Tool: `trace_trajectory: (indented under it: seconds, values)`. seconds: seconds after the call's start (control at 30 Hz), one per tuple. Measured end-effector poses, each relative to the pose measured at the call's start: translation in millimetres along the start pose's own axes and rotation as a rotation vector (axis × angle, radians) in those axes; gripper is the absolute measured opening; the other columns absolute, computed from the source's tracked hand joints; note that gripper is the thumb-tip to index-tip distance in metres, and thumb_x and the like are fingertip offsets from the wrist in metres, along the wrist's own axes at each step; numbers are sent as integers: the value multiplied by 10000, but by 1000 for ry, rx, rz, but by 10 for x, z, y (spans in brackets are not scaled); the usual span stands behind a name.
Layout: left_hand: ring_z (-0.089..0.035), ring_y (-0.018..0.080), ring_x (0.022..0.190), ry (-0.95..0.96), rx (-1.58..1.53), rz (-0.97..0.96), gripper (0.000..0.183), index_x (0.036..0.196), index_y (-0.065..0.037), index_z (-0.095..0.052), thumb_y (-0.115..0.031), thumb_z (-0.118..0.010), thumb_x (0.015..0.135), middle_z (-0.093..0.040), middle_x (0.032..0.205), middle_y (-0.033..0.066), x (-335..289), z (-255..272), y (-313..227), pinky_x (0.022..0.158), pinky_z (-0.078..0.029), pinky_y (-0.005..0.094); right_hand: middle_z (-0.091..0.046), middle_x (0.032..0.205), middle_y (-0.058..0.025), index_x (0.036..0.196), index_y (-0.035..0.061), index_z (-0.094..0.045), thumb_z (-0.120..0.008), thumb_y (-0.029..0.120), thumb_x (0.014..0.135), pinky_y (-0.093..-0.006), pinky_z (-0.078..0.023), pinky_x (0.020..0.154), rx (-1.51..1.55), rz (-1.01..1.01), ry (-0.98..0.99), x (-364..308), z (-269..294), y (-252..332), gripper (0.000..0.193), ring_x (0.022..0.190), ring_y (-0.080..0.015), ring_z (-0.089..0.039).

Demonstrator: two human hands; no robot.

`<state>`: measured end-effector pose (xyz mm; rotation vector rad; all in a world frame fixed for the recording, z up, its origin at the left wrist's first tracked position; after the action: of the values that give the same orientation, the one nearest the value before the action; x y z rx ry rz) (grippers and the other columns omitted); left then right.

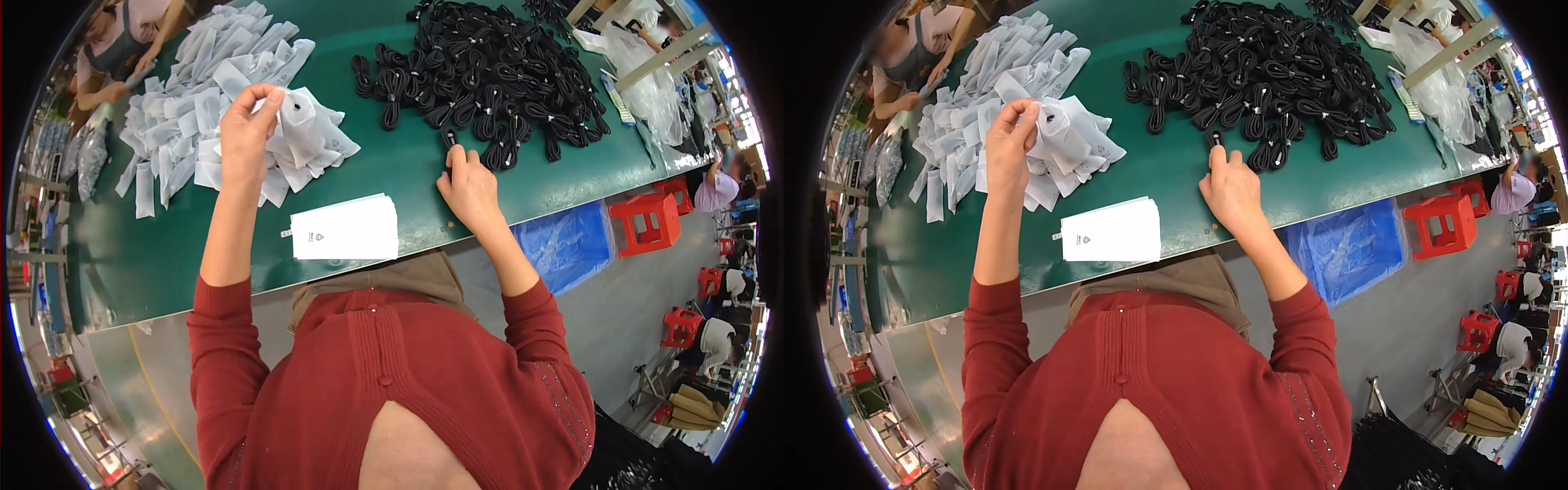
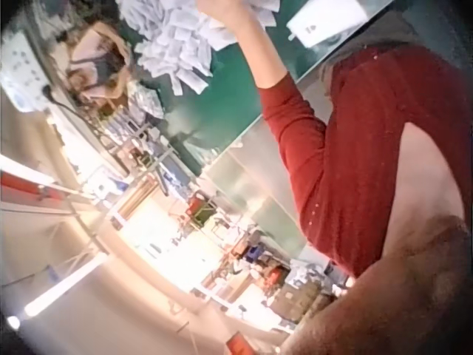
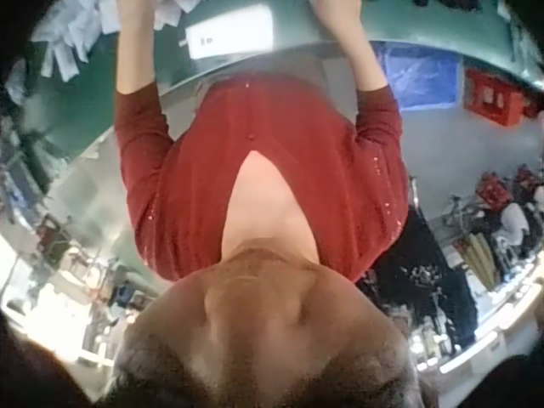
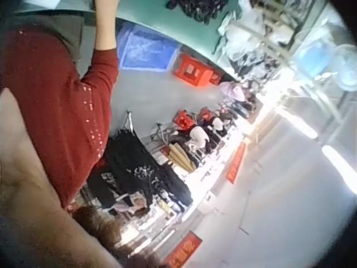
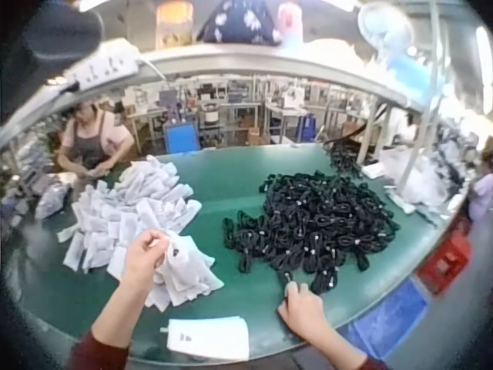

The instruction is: The person repeatedly picks up black cables from a large pile on a green table, places each one into a small white paper sleeve, and sets the packaged unit aside. The task involves continuous manual handling of cables and sleeves in a repetitive assembly line manner.

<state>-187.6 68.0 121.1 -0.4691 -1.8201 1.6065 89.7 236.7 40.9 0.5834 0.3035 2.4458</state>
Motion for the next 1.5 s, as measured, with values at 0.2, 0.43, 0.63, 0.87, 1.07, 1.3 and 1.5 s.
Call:
trace_trajectory:
  seconds: [0.2,0.43,0.63,0.87,1.07,1.3,1.5]
  values:
    - [-561,129,834,-345,-4,-159,264,1094,10,-614,-190,-677,933,-604,974,67,302,726,38,707,-438,230,-650,949,-233,1087,-14,-515,-586,55,803,-484,-529,684,128,-91,-135,-115,65,-75,300,780,-418,-651]
    - [-267,363,1453,329,1240,-613,567,1296,-187,-603,-347,-762,776,-360,1539,92,-527,-761,196,1085,-108,742,-663,924,-207,1116,4,-556,-600,66,822,-467,-517,691,152,-128,-222,-223,12,-113,303,784,-394,-655]
    - [-405,324,1359,310,1368,-691,318,1156,-218,-699,-349,-674,868,-562,1358,34,-252,-729,763,1069,-95,754,-656,862,-198,1121,16,-569,-604,70,833,-466,-502,661,190,-106,-226,-252,38,-127,295,732,-394,-642]
    - [-451,314,1309,133,1450,-677,300,1106,-163,-710,-318,-679,851,-607,1246,42,214,-42,824,1068,-152,728,-638,827,-198,1118,24,-571,-592,58,832,-466,-482,638,181,-116,-215,-252,64,-117,289,689,-388,-623]
    - [-450,268,1321,145,1510,-615,304,1147,-178,-693,-323,-650,883,-595,1262,15,420,576,879,1083,-168,686,-635,818,-208,1121,14,-568,-581,48,836,-469,-481,642,198,-149,-168,-253,47,-150,287,693,-393,-626]
    - [-395,238,1376,158,1600,-547,336,1202,-214,-669,-364,-620,905,-570,1320,-14,645,1446,992,1121,-135,677,-637,813,-215,1123,12,-564,-574,38,836,-469,-482,639,206,-138,-188,-258,16,-159,287,705,-412,-626]
    - [-263,232,1462,126,1734,-473,483,1353,-259,-571,-441,-604,907,-449,1484,-20,961,2156,1134,1133,-86,692,-627,806,-212,1113,16,-560,-559,24,835,-464,-478,629,167,-106,-206,-219,48,-120,279,693,-414,-618]
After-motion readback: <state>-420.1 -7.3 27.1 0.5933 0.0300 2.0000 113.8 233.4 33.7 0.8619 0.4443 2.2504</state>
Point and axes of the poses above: each hand's wrist, its own x-axis towards the middle knuckle, its own z-axis out of the back of the hand, y = z × x, the point moved 9 cm from there along x, towards the middle knuckle
